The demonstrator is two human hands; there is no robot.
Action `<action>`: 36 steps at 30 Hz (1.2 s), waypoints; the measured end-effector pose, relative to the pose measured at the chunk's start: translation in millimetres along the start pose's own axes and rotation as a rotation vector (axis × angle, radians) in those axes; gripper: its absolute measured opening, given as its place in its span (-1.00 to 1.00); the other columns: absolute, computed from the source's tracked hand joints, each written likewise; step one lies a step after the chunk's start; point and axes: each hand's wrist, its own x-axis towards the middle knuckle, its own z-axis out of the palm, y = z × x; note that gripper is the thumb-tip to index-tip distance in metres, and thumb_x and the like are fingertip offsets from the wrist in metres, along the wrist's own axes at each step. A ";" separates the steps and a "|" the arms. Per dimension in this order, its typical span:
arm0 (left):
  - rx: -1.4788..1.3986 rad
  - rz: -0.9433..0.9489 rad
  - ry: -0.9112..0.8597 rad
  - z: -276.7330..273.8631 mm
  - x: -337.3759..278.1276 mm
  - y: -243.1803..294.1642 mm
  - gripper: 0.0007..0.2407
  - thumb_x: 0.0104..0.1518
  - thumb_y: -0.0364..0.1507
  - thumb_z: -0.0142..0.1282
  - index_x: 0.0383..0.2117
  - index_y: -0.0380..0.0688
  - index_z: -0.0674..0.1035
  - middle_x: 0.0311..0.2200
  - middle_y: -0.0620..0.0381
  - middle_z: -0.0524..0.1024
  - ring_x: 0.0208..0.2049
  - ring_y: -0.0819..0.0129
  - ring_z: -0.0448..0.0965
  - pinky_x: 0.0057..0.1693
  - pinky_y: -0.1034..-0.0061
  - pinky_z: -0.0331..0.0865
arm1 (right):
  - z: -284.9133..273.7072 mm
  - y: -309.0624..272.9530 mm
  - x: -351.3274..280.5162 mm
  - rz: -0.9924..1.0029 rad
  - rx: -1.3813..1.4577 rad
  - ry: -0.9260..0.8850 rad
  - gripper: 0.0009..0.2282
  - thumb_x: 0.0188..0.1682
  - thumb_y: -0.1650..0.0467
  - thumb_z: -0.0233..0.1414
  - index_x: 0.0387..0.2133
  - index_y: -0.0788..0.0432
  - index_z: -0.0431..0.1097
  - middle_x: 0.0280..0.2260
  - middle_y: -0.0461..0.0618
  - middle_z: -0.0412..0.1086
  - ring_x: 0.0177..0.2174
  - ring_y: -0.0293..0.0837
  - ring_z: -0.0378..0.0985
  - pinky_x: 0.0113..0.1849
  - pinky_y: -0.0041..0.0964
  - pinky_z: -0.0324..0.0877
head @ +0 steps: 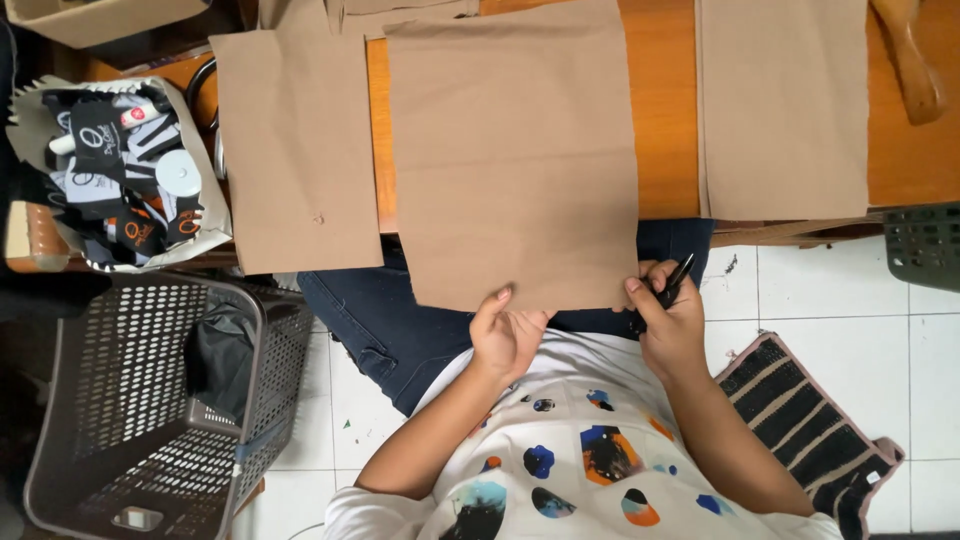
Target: A person uses a small handheld blade to precisely cut out shapes from pieces of brown fabric on a wooden workbench.
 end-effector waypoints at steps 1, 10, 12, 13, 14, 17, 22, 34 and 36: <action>-0.007 0.008 0.005 19.4 -10.5 6.3 -0.69 -0.10 -0.38 -0.14 -0.17 -0.07 0.41 -0.20 -0.03 0.44 -0.13 0.09 0.41 0.10 0.00 0.12 | -6.9 8.1 0.4 0.005 -0.003 -0.010 -0.76 -0.15 0.57 -0.06 -0.59 0.05 -0.03 -0.50 -0.11 0.20 -0.59 -0.35 0.22 -0.56 -0.49 0.30; 0.121 0.067 0.037 80.4 -43.6 47.6 -0.78 0.08 -0.31 -0.18 -0.24 -0.10 0.45 -0.24 -0.03 0.47 -0.23 0.10 0.48 -0.08 0.06 0.33 | 4.2 8.9 -6.6 0.013 -0.099 -0.166 -0.71 -0.26 0.62 -0.01 -0.68 0.06 -0.01 -0.66 -0.21 0.03 -0.61 -0.35 0.08 -0.56 -0.54 0.05; 0.208 0.023 0.127 78.6 -48.0 48.1 -0.80 0.06 -0.32 -0.13 -0.35 -0.16 0.45 -0.31 -0.05 0.49 -0.29 0.07 0.51 -0.14 0.07 0.36 | 0.7 9.4 -4.7 -0.011 -0.126 -0.169 -0.72 -0.28 0.62 -0.03 -0.69 0.07 -0.01 -0.68 -0.20 0.01 -0.62 -0.33 0.05 -0.56 -0.50 0.01; 0.211 0.021 0.117 48.9 -40.1 45.7 -0.80 0.06 -0.32 -0.13 -0.35 -0.16 0.45 -0.31 -0.05 0.49 -0.29 0.07 0.51 -0.14 0.07 0.36 | -2.3 11.0 -4.1 -0.020 -0.125 -0.165 -0.72 -0.28 0.62 -0.03 -0.69 0.07 -0.01 -0.68 -0.20 0.01 -0.62 -0.33 0.05 -0.56 -0.50 0.01; 0.294 -0.097 0.071 19.2 -32.0 43.5 -0.79 0.05 -0.27 -0.14 -0.47 -0.14 0.46 -0.36 -0.16 0.48 -0.35 -0.01 0.51 -0.19 0.11 0.38 | -5.2 12.8 -3.7 -0.015 -0.138 -0.161 -0.73 -0.29 0.63 -0.05 -0.68 0.07 -0.01 -0.68 -0.21 0.00 -0.62 -0.34 0.05 -0.56 -0.50 0.00; 0.833 -0.339 -0.183 34.5 -52.4 64.4 -0.75 -0.01 -0.25 -0.16 -0.56 -0.14 0.53 -0.50 -0.10 0.48 -0.44 0.17 0.45 -0.25 0.36 0.34 | -7.3 14.7 -4.2 -0.017 -0.161 -0.149 -0.76 -0.31 0.64 -0.08 -0.68 0.08 0.01 -0.66 -0.22 -0.02 -0.60 -0.35 0.04 -0.54 -0.50 0.00; 1.729 0.051 -0.720 114.5 -60.4 84.0 -0.87 -0.09 -0.38 0.00 -0.60 -0.11 0.59 -0.73 0.00 0.46 -0.63 0.15 0.47 -0.45 0.44 0.33 | -3.2 9.5 -5.9 -0.005 -0.241 -0.160 -0.79 -0.32 0.61 -0.10 -0.68 0.08 0.03 -0.66 -0.23 -0.03 -0.58 -0.35 0.03 -0.51 -0.48 -0.03; 2.299 0.889 -1.001 185.7 97.2 62.5 -0.72 0.09 -0.27 -0.17 -0.08 0.09 0.42 0.10 0.08 0.15 0.15 0.08 0.02 0.21 0.13 -0.19 | -35.2 26.2 -5.7 -0.024 -0.431 -0.237 -0.85 -0.43 0.62 -0.12 -0.74 0.14 0.10 -0.73 -0.12 0.15 -0.61 -0.24 0.17 -0.51 -0.39 0.09; 2.399 0.890 -0.875 184.3 94.8 66.1 -0.69 0.09 -0.18 -0.22 -0.05 0.21 0.39 0.14 0.05 0.07 0.17 -0.03 -0.09 0.21 0.06 -0.29 | -45.9 28.0 -2.6 -0.082 -0.492 -0.206 -0.84 -0.43 0.62 -0.13 -0.73 0.12 0.08 -0.71 -0.14 0.11 -0.59 -0.25 0.15 -0.50 -0.38 0.08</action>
